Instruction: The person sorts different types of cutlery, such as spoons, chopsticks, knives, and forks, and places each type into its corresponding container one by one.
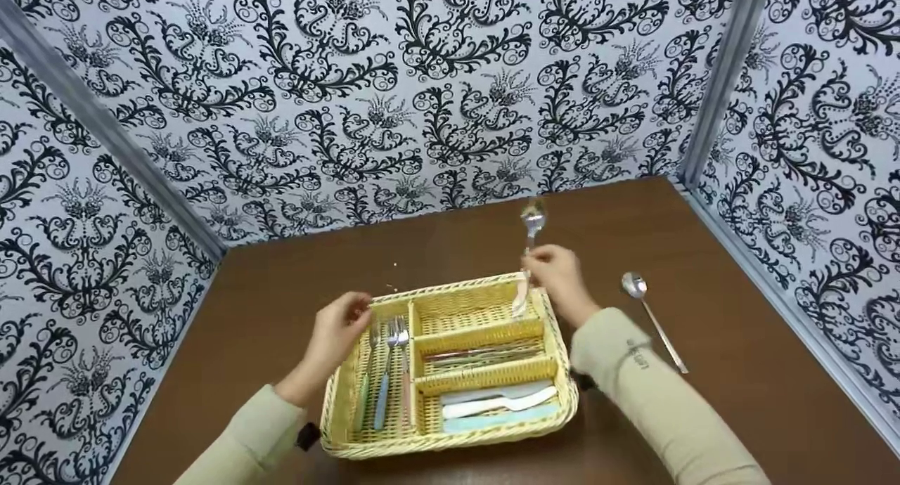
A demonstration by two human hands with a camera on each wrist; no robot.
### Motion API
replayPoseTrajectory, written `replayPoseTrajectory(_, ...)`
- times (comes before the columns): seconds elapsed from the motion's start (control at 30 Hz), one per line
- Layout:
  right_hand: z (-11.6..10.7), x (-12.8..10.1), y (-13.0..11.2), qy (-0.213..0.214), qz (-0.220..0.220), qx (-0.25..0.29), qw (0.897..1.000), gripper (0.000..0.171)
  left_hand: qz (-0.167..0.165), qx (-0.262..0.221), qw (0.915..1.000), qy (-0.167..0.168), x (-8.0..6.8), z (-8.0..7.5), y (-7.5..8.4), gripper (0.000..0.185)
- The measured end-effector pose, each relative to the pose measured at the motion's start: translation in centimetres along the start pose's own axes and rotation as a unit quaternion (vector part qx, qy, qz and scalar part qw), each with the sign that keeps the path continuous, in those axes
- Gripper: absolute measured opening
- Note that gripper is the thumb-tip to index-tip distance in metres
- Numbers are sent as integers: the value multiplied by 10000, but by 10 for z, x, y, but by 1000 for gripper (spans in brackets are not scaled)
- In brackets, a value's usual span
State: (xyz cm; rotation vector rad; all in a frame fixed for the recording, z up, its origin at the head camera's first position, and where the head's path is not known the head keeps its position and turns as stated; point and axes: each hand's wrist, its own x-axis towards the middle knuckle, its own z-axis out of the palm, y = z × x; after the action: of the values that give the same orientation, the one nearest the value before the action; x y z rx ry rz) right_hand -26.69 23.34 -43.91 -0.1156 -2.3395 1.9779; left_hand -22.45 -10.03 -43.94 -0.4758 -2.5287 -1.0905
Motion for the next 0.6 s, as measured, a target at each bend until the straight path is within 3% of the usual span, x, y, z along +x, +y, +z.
replayPoseTrajectory(0.13,39,-21,-22,-423,-16,936,9947,25,888,339,9954,-90,6,16,29,9)
replayPoseTrajectory(0.23,61,-34,-32,-614,131,1568,9856,16,1220,690,9899,-234,7,27,44,10)
replayPoseTrajectory(0.3,72,-41,-36,-668,261,1934,9785,5,1397,1001,9850,-154,8,32,50,11)
replayPoseTrajectory(0.4,82,-47,-38,-665,429,2273,9706,10,1771,1303,9753,201,9,39,53,8)
replayPoseTrajectory(0.6,90,-52,-39,-601,723,2499,9637,13,2646,1372,9451,1341,13,46,52,11)
